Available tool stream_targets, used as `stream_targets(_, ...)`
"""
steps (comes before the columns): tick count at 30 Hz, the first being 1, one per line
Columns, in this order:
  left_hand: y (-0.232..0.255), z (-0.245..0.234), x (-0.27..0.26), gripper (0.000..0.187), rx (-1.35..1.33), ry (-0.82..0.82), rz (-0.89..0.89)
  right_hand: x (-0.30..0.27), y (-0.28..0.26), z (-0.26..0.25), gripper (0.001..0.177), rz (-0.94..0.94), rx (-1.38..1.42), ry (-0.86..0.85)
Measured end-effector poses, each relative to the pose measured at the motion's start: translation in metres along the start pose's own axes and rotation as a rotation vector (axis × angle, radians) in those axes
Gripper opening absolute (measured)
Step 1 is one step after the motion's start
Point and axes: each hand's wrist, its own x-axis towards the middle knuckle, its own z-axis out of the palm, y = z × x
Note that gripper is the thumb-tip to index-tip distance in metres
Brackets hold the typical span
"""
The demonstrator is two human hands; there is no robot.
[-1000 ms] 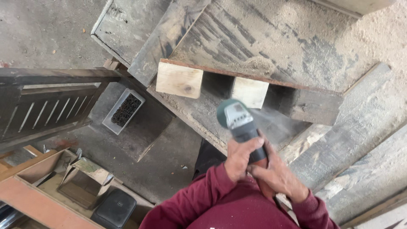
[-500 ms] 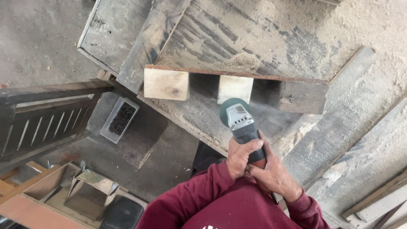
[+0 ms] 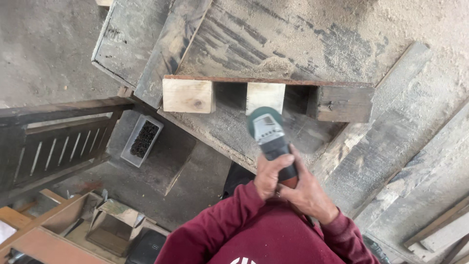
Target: The person uses an angle grinder with a sanding disc to smooth the surfaces of a wooden pallet. They systematically move the tool across the top and side faces of the pallet's slats and blocks, generating sawdust. The person occasionally repositions the pallet to access different areas.
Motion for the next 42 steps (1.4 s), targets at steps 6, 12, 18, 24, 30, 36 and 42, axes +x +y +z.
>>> stream_targets(6,0.005,0.006,-0.002,0.041,0.008,0.104,-0.026,-0.002,0.000,-0.004,0.115,-0.035,-0.083,0.050)
stream_targets(12,-0.031,0.034,0.019,0.037,0.078,-0.082,-0.087,-0.020,0.029,-0.034,0.114,-0.054,0.040,0.227)
stream_targets(18,-0.075,0.077,0.035,0.033,0.137,-0.189,-0.287,-0.047,0.066,-0.059,0.120,0.104,0.190,0.358)
stream_targets(24,-0.088,0.098,0.053,0.031,0.190,-0.172,-0.346,-0.046,0.072,-0.088,0.119,0.122,0.247,0.336)
stream_targets(30,-0.082,0.116,0.095,0.031,0.123,-0.197,-0.361,-0.026,0.055,-0.124,0.112,0.212,0.108,0.388)
stream_targets(36,-0.073,0.126,0.075,0.031,0.125,-0.153,-0.402,-0.038,0.051,-0.119,0.123,0.249,0.144,0.340)
stream_targets(42,-0.056,0.117,0.108,0.031,0.112,-0.183,-0.413,-0.010,0.040,-0.126,0.115,0.147,0.170,0.367)
